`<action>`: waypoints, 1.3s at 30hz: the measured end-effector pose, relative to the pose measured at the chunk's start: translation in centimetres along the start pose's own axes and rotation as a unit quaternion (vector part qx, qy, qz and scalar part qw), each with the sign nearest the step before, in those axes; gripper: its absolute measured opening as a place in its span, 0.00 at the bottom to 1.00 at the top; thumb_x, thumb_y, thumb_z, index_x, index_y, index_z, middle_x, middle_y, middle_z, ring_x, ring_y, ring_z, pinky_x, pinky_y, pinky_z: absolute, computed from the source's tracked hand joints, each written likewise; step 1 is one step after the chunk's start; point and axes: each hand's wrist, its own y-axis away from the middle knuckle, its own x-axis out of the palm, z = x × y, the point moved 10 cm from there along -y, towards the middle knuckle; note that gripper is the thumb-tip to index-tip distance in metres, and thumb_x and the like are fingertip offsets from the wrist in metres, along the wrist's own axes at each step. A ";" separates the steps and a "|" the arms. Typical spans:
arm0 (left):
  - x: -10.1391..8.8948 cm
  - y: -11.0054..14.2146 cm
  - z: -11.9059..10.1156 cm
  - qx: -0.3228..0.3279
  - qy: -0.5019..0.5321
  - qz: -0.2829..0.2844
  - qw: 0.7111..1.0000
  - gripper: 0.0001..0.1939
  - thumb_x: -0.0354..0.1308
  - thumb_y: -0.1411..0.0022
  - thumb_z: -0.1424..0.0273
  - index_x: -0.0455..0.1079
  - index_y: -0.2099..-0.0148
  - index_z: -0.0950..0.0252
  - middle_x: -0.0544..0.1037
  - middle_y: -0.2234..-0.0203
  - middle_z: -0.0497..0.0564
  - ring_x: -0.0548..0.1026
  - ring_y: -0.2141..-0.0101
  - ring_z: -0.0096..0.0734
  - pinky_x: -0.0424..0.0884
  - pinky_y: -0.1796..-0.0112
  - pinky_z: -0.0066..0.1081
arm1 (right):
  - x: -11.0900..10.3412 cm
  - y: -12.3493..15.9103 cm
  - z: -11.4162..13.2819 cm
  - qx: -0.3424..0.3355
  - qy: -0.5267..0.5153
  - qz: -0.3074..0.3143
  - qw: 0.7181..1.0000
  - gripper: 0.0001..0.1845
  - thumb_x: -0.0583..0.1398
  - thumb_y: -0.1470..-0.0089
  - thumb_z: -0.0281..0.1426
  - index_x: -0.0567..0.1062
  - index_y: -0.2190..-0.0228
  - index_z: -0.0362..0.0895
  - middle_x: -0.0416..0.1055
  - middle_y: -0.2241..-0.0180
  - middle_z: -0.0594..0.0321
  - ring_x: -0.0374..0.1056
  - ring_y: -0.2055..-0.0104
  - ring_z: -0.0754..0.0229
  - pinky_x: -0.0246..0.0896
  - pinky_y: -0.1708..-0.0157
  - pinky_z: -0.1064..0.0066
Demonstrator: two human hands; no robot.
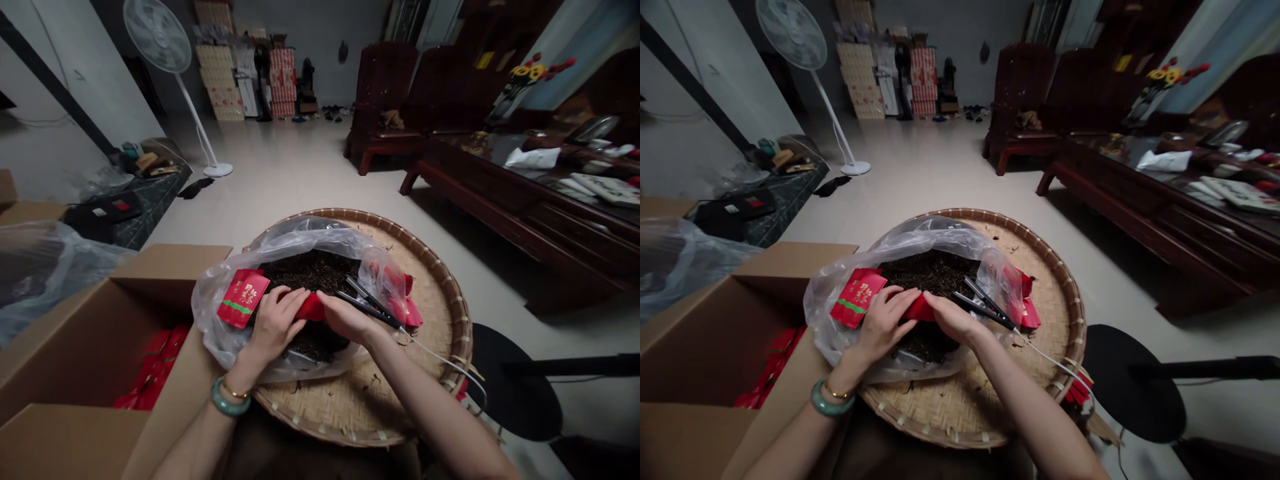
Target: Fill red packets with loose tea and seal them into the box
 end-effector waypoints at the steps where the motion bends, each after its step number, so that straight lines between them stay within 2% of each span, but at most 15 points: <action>1: 0.1 0.0 0.2 -0.005 0.011 0.001 1.000 0.27 0.58 0.42 0.73 0.60 0.41 0.62 0.73 0.49 0.55 0.67 0.53 0.45 0.66 0.52 0.47 | 0.1 0.0 0.1 -0.002 0.007 0.001 1.000 0.27 0.59 0.52 0.52 0.77 0.66 0.40 0.77 0.62 0.57 0.68 0.55 0.55 0.51 0.46 0.60; 6: -0.1 0.5 1.8 -0.038 0.055 -0.033 0.997 0.26 0.59 0.44 0.74 0.61 0.42 0.63 0.75 0.53 0.55 0.68 0.55 0.42 0.69 0.53 0.43 | -0.1 0.7 0.4 0.015 0.047 -0.003 0.999 0.28 0.56 0.49 0.53 0.76 0.62 0.40 0.75 0.60 0.55 0.68 0.54 0.54 0.58 0.53 0.59; 11: -1.1 1.2 2.9 -0.069 0.042 -0.093 0.992 0.25 0.58 0.46 0.74 0.64 0.45 0.63 0.76 0.56 0.55 0.71 0.58 0.41 0.71 0.55 0.43 | -2.0 2.6 2.9 -0.102 0.089 -0.127 0.983 0.19 0.59 0.48 0.45 0.75 0.63 0.43 0.75 0.63 0.58 0.69 0.56 0.57 0.64 0.60 0.66; 13: -1.4 1.3 3.1 -0.077 0.042 -0.107 0.990 0.23 0.59 0.47 0.74 0.66 0.47 0.64 0.77 0.57 0.55 0.71 0.59 0.41 0.71 0.55 0.43 | -2.3 3.9 3.5 -0.144 0.131 -0.175 0.965 0.15 0.58 0.46 0.42 0.74 0.65 0.43 0.74 0.67 0.61 0.70 0.63 0.60 0.65 0.65 0.69; 15: -1.6 1.3 3.4 -0.085 0.046 -0.116 0.989 0.22 0.59 0.47 0.74 0.67 0.48 0.64 0.77 0.58 0.55 0.72 0.59 0.41 0.71 0.55 0.43 | -1.2 5.1 3.3 -0.155 0.220 -0.166 0.949 0.10 0.56 0.44 0.37 0.73 0.66 0.43 0.72 0.72 0.64 0.69 0.70 0.64 0.65 0.69 0.72; 16: -1.8 1.3 3.6 -0.091 0.049 -0.121 0.987 0.21 0.59 0.47 0.74 0.67 0.49 0.64 0.77 0.59 0.55 0.72 0.59 0.41 0.71 0.55 0.43 | 0.2 5.4 2.6 -0.147 0.288 -0.122 0.938 0.08 0.56 0.44 0.34 0.73 0.67 0.43 0.72 0.74 0.65 0.69 0.72 0.64 0.65 0.70 0.73; 18: -2.1 1.4 4.0 -0.103 0.057 -0.131 0.984 0.20 0.59 0.48 0.74 0.68 0.50 0.65 0.77 0.59 0.56 0.73 0.59 0.40 0.71 0.55 0.42 | 4.2 6.1 -0.4 -0.116 0.467 0.041 0.876 0.06 0.56 0.45 0.27 0.74 0.69 0.43 0.74 0.72 0.63 0.70 0.70 0.63 0.65 0.69 0.73; 20: -2.3 1.6 4.3 -0.110 0.064 -0.139 0.982 0.20 0.60 0.48 0.73 0.68 0.51 0.65 0.77 0.59 0.55 0.73 0.59 0.40 0.71 0.55 0.42 | 7.3 7.5 -4.5 -0.098 0.629 0.189 0.748 0.09 0.55 0.46 0.21 0.75 0.68 0.41 0.76 0.68 0.59 0.72 0.67 0.60 0.65 0.68 0.72; 22: -2.5 1.6 4.5 -0.114 0.069 -0.144 0.981 0.20 0.60 0.48 0.73 0.69 0.51 0.65 0.77 0.60 0.55 0.73 0.59 0.40 0.71 0.55 0.42 | 7.7 7.7 -7.6 -0.088 0.749 0.213 0.622 0.11 0.54 0.47 0.18 0.74 0.63 0.38 0.75 0.64 0.53 0.72 0.68 0.57 0.66 0.72 0.70; 23: -2.5 1.7 4.5 -0.116 0.071 -0.146 0.980 0.19 0.60 0.48 0.72 0.69 0.51 0.65 0.77 0.60 0.55 0.73 0.59 0.40 0.71 0.55 0.42 | 7.6 7.5 -8.8 -0.079 0.785 0.210 0.577 0.12 0.54 0.46 0.18 0.74 0.61 0.37 0.75 0.63 0.52 0.73 0.68 0.56 0.66 0.74 0.70; 25: -2.7 1.8 4.4 -0.120 0.075 -0.148 0.979 0.19 0.59 0.47 0.72 0.69 0.51 0.65 0.77 0.60 0.55 0.74 0.59 0.39 0.71 0.55 0.42 | 7.3 6.8 -10.8 -0.070 0.819 0.210 0.529 0.12 0.55 0.45 0.20 0.73 0.60 0.37 0.74 0.61 0.51 0.73 0.68 0.56 0.66 0.76 0.71; 30: -2.7 2.0 4.3 -0.123 0.086 -0.142 0.978 0.18 0.60 0.47 0.72 0.69 0.52 0.65 0.77 0.60 0.55 0.74 0.60 0.39 0.71 0.56 0.41 | 6.6 5.9 -13.9 -0.064 0.818 0.243 0.517 0.09 0.54 0.44 0.22 0.75 0.65 0.36 0.75 0.67 0.53 0.72 0.67 0.55 0.66 0.77 0.71; 35: -2.8 2.4 4.8 -0.136 0.095 -0.148 0.975 0.17 0.60 0.46 0.71 0.70 0.52 0.65 0.78 0.60 0.55 0.75 0.60 0.38 0.72 0.57 0.40 | 6.6 6.6 -13.8 -0.078 0.819 0.243 0.515 0.10 0.54 0.45 0.20 0.75 0.65 0.34 0.75 0.68 0.51 0.72 0.67 0.55 0.64 0.77 0.70; 37: -2.9 2.5 5.1 -0.143 0.098 -0.155 0.972 0.17 0.59 0.47 0.71 0.70 0.53 0.65 0.78 0.61 0.54 0.75 0.60 0.38 0.73 0.57 0.39 | 6.8 7.1 -12.7 -0.066 0.807 0.241 0.535 0.10 0.54 0.46 0.19 0.75 0.65 0.34 0.75 0.68 0.51 0.71 0.68 0.56 0.63 0.76 0.70; 39: -3.0 2.7 5.4 -0.150 0.101 -0.163 0.970 0.17 0.60 0.47 0.70 0.70 0.53 0.65 0.78 0.61 0.54 0.76 0.60 0.38 0.74 0.57 0.39 | 6.9 7.5 -10.6 -0.054 0.779 0.228 0.581 0.08 0.56 0.47 0.19 0.75 0.67 0.37 0.75 0.69 0.54 0.71 0.68 0.58 0.62 0.73 0.72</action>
